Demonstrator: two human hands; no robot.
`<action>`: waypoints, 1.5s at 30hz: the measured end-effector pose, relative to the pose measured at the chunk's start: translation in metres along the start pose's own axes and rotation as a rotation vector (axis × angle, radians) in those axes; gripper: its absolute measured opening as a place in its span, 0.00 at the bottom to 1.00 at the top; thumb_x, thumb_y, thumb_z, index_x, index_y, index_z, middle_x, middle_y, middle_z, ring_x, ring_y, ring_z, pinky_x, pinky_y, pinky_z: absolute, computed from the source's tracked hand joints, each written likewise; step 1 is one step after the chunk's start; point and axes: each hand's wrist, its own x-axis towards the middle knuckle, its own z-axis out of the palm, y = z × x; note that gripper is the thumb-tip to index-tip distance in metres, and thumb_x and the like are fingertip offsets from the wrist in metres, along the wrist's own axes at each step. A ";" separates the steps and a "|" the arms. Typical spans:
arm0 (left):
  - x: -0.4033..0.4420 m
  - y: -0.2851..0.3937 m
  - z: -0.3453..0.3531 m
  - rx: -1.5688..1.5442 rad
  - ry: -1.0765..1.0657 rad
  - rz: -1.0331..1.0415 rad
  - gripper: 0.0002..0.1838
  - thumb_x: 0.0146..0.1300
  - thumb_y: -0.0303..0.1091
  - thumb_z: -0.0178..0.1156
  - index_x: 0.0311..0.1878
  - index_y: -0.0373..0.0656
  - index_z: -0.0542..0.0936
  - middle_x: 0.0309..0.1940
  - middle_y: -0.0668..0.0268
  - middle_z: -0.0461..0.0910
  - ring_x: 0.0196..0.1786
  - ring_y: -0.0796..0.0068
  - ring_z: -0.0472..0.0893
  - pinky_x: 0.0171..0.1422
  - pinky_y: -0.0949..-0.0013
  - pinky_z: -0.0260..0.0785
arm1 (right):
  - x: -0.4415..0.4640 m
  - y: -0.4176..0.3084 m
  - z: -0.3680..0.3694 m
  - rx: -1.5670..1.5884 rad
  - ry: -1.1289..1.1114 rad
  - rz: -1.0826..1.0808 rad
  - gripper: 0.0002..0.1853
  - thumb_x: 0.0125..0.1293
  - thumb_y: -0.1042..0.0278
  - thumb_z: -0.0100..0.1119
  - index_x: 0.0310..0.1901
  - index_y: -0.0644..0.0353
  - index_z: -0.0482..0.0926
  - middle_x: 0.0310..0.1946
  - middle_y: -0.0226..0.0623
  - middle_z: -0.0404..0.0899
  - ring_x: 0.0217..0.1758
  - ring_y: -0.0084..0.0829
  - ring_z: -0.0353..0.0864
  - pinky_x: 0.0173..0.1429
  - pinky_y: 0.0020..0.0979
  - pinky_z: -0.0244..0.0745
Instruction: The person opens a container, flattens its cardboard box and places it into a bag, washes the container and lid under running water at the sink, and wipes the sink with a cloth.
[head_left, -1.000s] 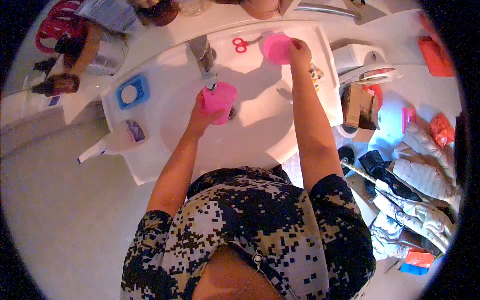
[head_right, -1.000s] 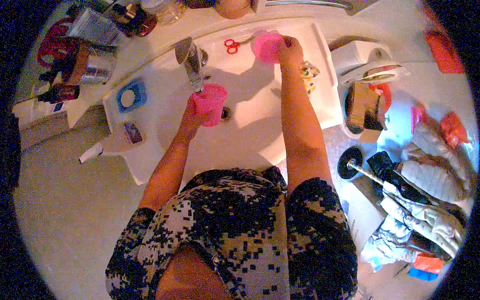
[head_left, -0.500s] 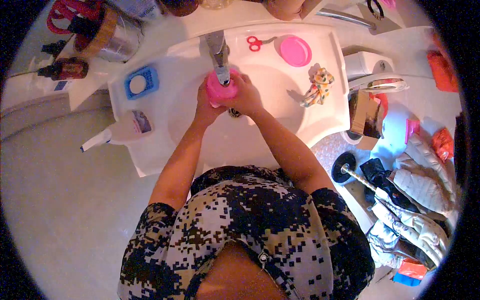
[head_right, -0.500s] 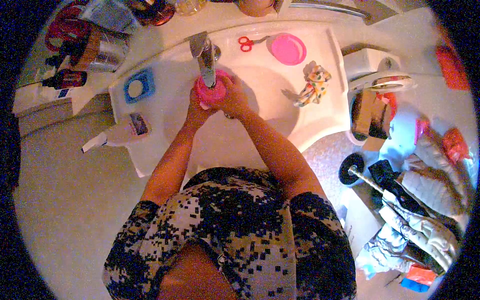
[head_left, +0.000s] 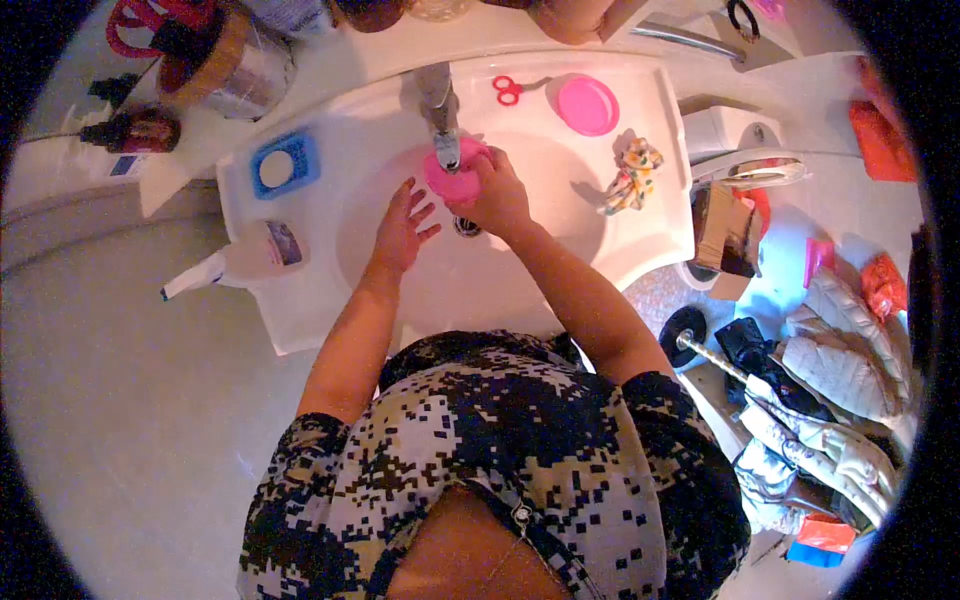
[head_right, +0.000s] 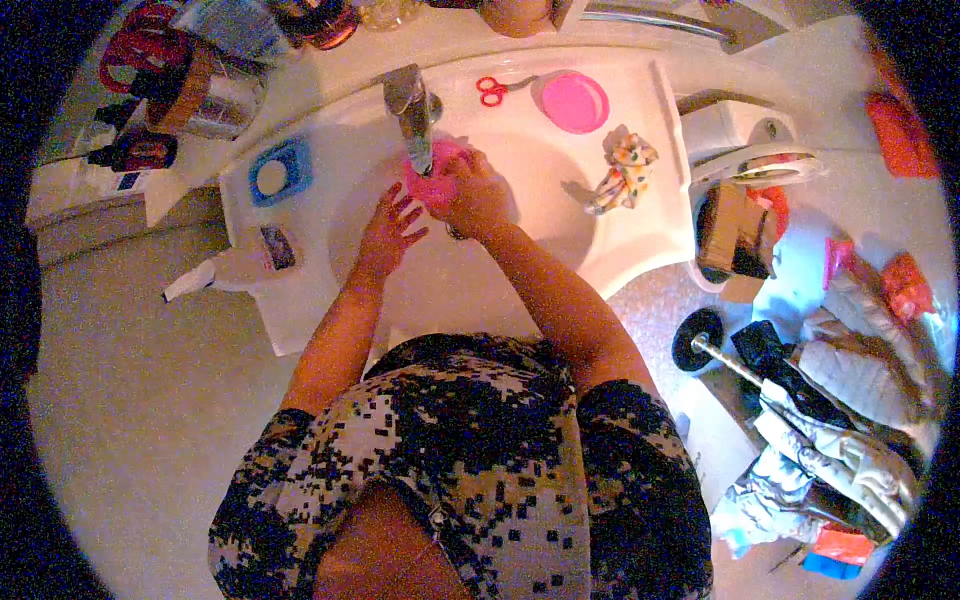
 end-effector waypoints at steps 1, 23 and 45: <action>0.001 0.000 0.001 -0.008 -0.009 -0.009 0.31 0.61 0.58 0.51 0.65 0.57 0.61 0.58 0.68 0.64 0.58 0.65 0.66 0.57 0.49 0.64 | -0.001 0.001 0.001 0.003 0.006 0.001 0.31 0.39 0.54 0.72 0.47 0.52 0.73 0.55 0.45 0.66 0.53 0.46 0.73 0.53 0.41 0.73; 0.021 -0.021 -0.022 -0.191 0.078 0.015 0.26 0.66 0.53 0.47 0.63 0.52 0.61 0.57 0.68 0.68 0.60 0.65 0.67 0.60 0.47 0.64 | -0.001 0.002 0.015 0.136 -0.175 -0.014 0.53 0.33 0.58 0.73 0.65 0.58 0.56 0.59 0.48 0.62 0.60 0.52 0.64 0.63 0.44 0.66; 0.033 -0.035 -0.032 -0.303 -0.191 0.000 0.27 0.66 0.55 0.45 0.61 0.49 0.66 0.53 0.65 0.73 0.57 0.63 0.72 0.63 0.52 0.64 | 0.018 -0.017 -0.011 0.464 -0.270 0.212 0.49 0.32 0.53 0.77 0.58 0.60 0.63 0.57 0.50 0.65 0.60 0.49 0.66 0.64 0.43 0.64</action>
